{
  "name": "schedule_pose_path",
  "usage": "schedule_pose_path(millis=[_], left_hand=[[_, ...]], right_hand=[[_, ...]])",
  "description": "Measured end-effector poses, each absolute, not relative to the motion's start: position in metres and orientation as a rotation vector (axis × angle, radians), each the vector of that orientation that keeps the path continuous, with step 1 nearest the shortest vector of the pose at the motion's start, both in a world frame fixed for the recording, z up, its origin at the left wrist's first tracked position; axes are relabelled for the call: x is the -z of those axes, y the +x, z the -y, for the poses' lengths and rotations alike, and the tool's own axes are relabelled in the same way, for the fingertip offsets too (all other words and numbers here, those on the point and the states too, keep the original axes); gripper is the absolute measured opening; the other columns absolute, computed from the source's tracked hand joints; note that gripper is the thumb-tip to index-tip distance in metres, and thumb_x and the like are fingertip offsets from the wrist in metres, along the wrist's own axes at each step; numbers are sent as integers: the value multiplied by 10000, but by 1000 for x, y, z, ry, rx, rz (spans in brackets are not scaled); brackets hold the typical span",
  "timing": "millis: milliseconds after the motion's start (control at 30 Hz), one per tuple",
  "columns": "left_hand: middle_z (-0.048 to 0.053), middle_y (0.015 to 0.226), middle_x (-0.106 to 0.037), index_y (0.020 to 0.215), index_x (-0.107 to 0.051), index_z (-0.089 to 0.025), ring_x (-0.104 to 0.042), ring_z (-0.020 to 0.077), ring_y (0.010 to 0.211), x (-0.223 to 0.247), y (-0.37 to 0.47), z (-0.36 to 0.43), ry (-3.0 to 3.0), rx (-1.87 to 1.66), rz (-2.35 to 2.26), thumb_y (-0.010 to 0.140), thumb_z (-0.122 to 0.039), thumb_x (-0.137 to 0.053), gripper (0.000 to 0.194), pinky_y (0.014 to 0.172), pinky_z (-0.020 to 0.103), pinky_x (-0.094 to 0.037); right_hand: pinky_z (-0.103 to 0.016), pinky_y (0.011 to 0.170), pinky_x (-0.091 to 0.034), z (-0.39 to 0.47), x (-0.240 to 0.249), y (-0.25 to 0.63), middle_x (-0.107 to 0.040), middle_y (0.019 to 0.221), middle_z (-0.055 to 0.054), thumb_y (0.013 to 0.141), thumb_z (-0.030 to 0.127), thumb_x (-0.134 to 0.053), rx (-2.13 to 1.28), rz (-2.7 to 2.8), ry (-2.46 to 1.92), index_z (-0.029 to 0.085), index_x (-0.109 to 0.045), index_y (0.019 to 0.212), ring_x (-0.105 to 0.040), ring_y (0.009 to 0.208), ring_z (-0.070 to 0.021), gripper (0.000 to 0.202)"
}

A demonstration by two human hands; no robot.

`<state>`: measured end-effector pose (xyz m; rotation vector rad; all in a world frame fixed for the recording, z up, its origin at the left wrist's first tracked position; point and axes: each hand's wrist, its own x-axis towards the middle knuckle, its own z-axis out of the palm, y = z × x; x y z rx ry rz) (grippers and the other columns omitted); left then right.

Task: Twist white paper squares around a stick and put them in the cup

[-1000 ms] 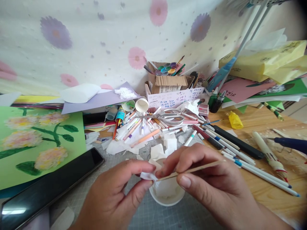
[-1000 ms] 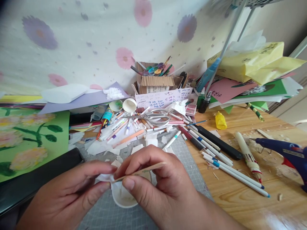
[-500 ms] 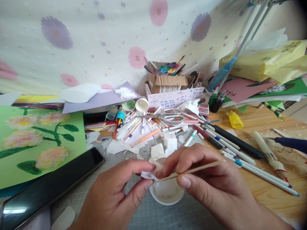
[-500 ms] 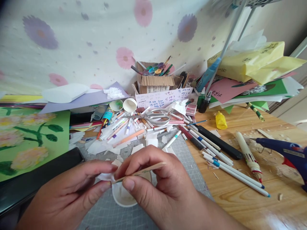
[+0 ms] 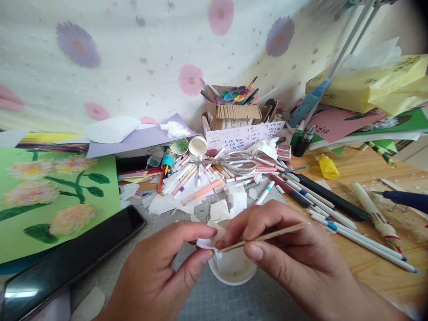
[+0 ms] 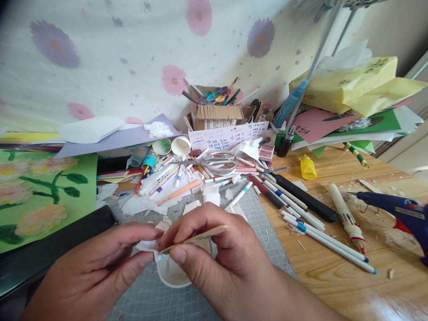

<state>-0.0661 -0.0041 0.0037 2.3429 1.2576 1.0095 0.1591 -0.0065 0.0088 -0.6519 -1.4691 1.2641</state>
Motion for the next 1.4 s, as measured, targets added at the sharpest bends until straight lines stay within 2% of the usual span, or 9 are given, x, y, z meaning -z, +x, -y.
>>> schedule_pose_path(millis=[133, 433, 667, 900, 1133, 1200, 1300, 1400], left_hand=[[-100, 963, -862, 1073, -706, -387, -818, 137, 716, -4, -65, 3, 2333, -997, -1283, 882, -265, -717, 228, 721, 167, -655], [-105, 951, -860, 1063, -715, -386, -813, 137, 714, -3, -65, 4, 2319, -1004, -1258, 861, -242, -726, 248, 709, 157, -639], [-90, 857, -853, 900, -799, -381, -760, 160, 680, -4, -55, 11, 1965, -1095, -1417, 819, -296, -758, 124, 723, 211, -599], [-69, 804, -843, 883, -825, -398, -744, 194, 699, -6, -52, 13, 1823, -1101, -1467, 801, -363, -778, 100, 717, 242, -574], [-33, 843, -806, 992, -735, -337, -775, 203, 774, -2, -61, 9, 1727, -1058, -1275, 860, -290, -778, 146, 725, 241, -586], [-32, 787, -771, 906, -689, -305, -754, 198, 726, -3, -62, 8, 1631, -1046, -1219, 865, -287, -781, 103, 678, 238, -580], [-41, 755, -751, 798, -637, -279, -702, 172, 686, -6, -61, 7, 1514, -1022, -1152, 862, -298, -789, 166, 629, 212, -549], [-36, 748, -750, 761, -666, -262, -655, 153, 689, -6, -59, 7, 1414, -980, -1087, 853, -311, -800, 170, 642, 199, -525]], right_hand=[[-286, 766, -609, 6, -9, 158, -800, 948, -48, 939, 166, -700, -1289, 1447, -634, 239, -665, 910, -765, 864, -186, 87], [-285, 788, -601, 6, -8, 159, -791, 952, -35, 943, 128, -681, -1307, 1465, -619, 249, -669, 927, -755, 885, -182, 123], [-253, 801, -584, 6, -4, 158, -787, 979, -22, 959, 141, -687, -1380, 1389, -577, 245, -681, 938, -742, 903, -155, 106], [-261, 801, -575, 8, -3, 158, -788, 980, -24, 963, 153, -699, -1370, 1371, -576, 250, -686, 944, -732, 900, -158, 99], [-258, 776, -581, 8, -2, 157, -792, 964, -19, 954, 153, -704, -1320, 1387, -597, 256, -687, 945, -738, 877, -160, 106], [-255, 766, -588, 8, -2, 157, -796, 968, -20, 952, 146, -701, -1305, 1386, -601, 258, -687, 948, -746, 872, -161, 113], [-233, 757, -599, 8, -4, 155, -798, 957, -7, 937, 119, -702, -1283, 1388, -609, 262, -690, 948, -754, 844, -143, 144], [-224, 762, -610, 9, -6, 154, -799, 952, -1, 921, 89, -697, -1226, 1418, -620, 264, -685, 951, -762, 844, -138, 177]])
